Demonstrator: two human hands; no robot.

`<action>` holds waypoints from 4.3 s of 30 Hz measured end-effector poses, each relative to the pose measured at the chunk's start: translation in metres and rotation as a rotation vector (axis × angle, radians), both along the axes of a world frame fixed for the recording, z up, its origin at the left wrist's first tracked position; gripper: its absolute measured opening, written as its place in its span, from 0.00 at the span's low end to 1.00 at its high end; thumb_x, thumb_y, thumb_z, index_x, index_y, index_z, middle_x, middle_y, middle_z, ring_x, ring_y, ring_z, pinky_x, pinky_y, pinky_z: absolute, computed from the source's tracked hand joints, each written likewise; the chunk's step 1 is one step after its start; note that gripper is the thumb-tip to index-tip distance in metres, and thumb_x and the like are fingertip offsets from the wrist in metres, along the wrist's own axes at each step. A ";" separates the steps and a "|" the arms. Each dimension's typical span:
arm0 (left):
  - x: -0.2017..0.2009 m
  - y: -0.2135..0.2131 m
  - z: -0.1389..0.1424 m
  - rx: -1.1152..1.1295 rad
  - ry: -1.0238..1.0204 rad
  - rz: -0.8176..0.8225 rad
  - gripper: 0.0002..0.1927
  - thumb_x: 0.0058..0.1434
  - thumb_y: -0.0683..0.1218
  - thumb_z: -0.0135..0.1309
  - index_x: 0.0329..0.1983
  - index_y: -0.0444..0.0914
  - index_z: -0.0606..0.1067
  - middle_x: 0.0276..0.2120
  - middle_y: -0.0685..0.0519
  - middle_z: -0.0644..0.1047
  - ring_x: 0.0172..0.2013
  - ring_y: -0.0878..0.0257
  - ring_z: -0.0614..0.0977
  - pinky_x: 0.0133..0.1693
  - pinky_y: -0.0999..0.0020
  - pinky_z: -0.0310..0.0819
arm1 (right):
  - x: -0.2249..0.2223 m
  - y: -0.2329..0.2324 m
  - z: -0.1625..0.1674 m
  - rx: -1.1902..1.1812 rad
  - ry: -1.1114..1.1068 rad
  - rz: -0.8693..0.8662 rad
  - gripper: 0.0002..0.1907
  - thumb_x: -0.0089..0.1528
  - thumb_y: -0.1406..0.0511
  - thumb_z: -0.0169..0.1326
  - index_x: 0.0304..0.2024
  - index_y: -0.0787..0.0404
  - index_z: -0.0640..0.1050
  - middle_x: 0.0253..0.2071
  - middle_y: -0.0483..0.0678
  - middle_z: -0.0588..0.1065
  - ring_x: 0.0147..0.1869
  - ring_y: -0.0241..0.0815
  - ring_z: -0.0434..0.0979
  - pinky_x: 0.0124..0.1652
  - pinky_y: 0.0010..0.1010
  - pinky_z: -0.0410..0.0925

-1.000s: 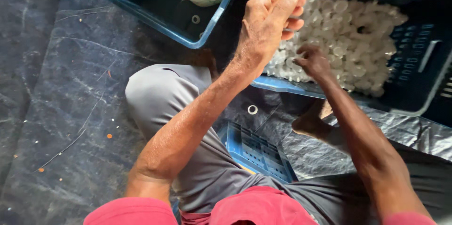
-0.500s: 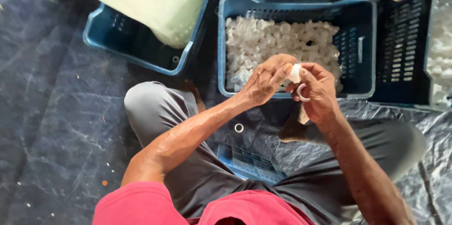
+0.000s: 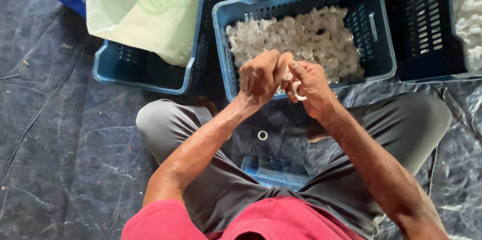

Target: The person sits on the floor and repeatedly picks up small white plastic components from a blue basket. They manually separate or assemble the parts by hand, then place the finished pieces into a white sack. The process is repetitive and involves handling the items one at a time.

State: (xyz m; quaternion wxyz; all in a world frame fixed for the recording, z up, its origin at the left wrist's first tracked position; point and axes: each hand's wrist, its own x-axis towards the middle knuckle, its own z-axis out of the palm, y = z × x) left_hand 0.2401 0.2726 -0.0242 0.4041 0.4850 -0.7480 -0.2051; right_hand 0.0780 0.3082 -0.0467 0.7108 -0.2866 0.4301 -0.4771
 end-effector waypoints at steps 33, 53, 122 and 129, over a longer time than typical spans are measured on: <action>0.022 -0.022 0.000 0.124 0.150 0.122 0.22 0.74 0.55 0.48 0.27 0.36 0.71 0.23 0.41 0.74 0.26 0.42 0.79 0.27 0.53 0.67 | 0.012 -0.026 -0.004 -0.079 0.133 0.032 0.21 0.71 0.59 0.60 0.46 0.73 0.70 0.36 0.64 0.75 0.23 0.38 0.71 0.20 0.24 0.62; 0.025 -0.018 -0.004 0.079 0.055 0.077 0.21 0.74 0.54 0.49 0.27 0.37 0.69 0.22 0.44 0.75 0.25 0.45 0.79 0.27 0.54 0.70 | 0.010 -0.018 0.010 0.196 -0.101 0.013 0.22 0.65 0.52 0.47 0.52 0.61 0.73 0.34 0.55 0.80 0.19 0.32 0.72 0.16 0.18 0.62; 0.059 -0.057 0.002 0.223 0.117 -0.029 0.08 0.69 0.46 0.54 0.42 0.35 0.77 0.39 0.45 0.78 0.39 0.52 0.82 0.41 0.60 0.76 | -0.142 -0.053 -0.036 0.139 0.659 -0.209 0.14 0.66 0.63 0.57 0.51 0.65 0.80 0.35 0.50 0.78 0.22 0.28 0.67 0.19 0.19 0.56; 0.089 -0.056 0.006 0.386 0.213 0.036 0.10 0.69 0.47 0.53 0.45 0.36 0.76 0.38 0.48 0.79 0.35 0.57 0.85 0.39 0.63 0.78 | -0.282 -0.046 -0.093 0.035 -0.333 -0.918 0.17 0.69 0.52 0.52 0.48 0.56 0.78 0.42 0.60 0.82 0.26 0.36 0.69 0.23 0.22 0.60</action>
